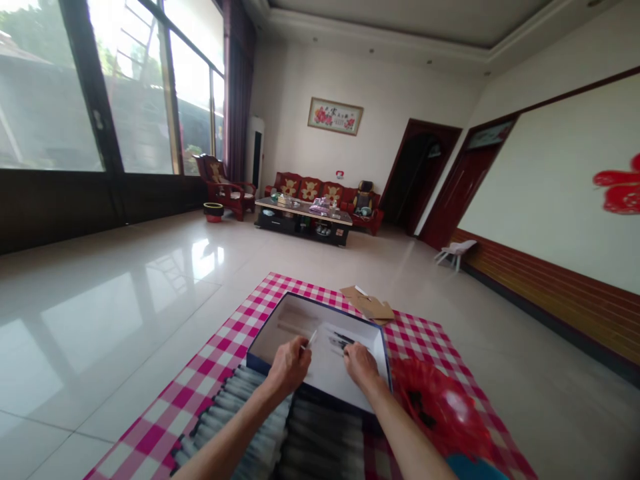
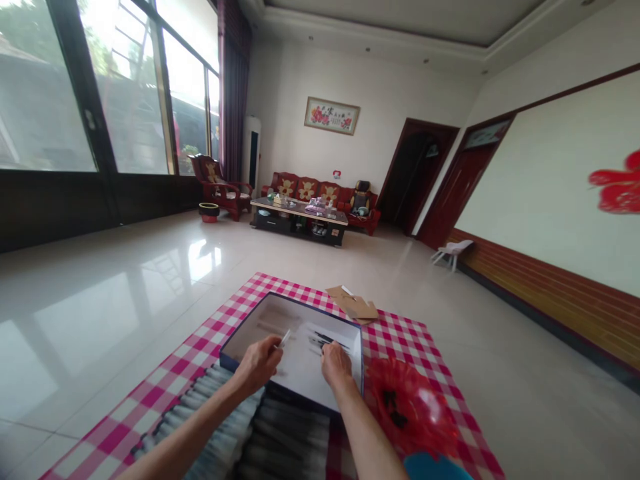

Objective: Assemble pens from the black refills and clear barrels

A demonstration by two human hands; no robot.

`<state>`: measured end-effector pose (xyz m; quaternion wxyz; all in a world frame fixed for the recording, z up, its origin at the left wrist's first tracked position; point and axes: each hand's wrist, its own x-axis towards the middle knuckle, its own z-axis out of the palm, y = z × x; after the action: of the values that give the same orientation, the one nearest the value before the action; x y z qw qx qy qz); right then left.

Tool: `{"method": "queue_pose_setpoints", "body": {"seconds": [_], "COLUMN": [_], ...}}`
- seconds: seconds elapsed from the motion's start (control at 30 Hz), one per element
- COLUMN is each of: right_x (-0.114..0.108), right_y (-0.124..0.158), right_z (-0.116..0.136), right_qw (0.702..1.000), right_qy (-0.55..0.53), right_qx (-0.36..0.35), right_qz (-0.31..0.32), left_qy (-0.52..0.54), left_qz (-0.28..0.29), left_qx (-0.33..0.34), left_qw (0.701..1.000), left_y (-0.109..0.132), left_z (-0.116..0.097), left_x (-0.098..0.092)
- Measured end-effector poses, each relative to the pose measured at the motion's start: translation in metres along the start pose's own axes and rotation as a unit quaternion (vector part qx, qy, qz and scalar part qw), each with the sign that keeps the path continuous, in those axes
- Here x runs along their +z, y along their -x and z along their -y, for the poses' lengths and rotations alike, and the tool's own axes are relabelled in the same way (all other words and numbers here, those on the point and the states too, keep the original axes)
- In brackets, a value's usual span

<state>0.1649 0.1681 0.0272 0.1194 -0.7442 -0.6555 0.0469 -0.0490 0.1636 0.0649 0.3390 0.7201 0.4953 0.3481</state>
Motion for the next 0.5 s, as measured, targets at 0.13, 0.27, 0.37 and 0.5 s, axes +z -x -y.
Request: {"method": "queue_pose_setpoints", "body": {"seconds": [0.13,0.27,0.37,0.5], "right_x": [-0.004,-0.026,-0.048,-0.067], "right_y": [0.001,0.012,0.037,0.090], "right_z": [0.003,0.010,0.018,0.027], "right_qw": [1.000,0.989,0.968,0.921], "right_qy": [-0.020,-0.094,-0.169,-0.309], "right_qx": [-0.006,-0.038,-0.050,-0.029], "right_qz": [-0.020,-0.108,-0.180,-0.235], "left_qy": [0.031,0.064,0.078,0.075], "left_qz": [-0.001,0.009,0.013,0.039], "left_qx": [-0.008,0.013,0.052,0.106], "left_qw": [0.999,0.998,0.996,0.991], "left_y": [0.000,0.009,0.026,0.064], "left_z": [-0.005,-0.017,-0.028,-0.040], "left_x": [-0.004,-0.011,-0.012,-0.004]}}
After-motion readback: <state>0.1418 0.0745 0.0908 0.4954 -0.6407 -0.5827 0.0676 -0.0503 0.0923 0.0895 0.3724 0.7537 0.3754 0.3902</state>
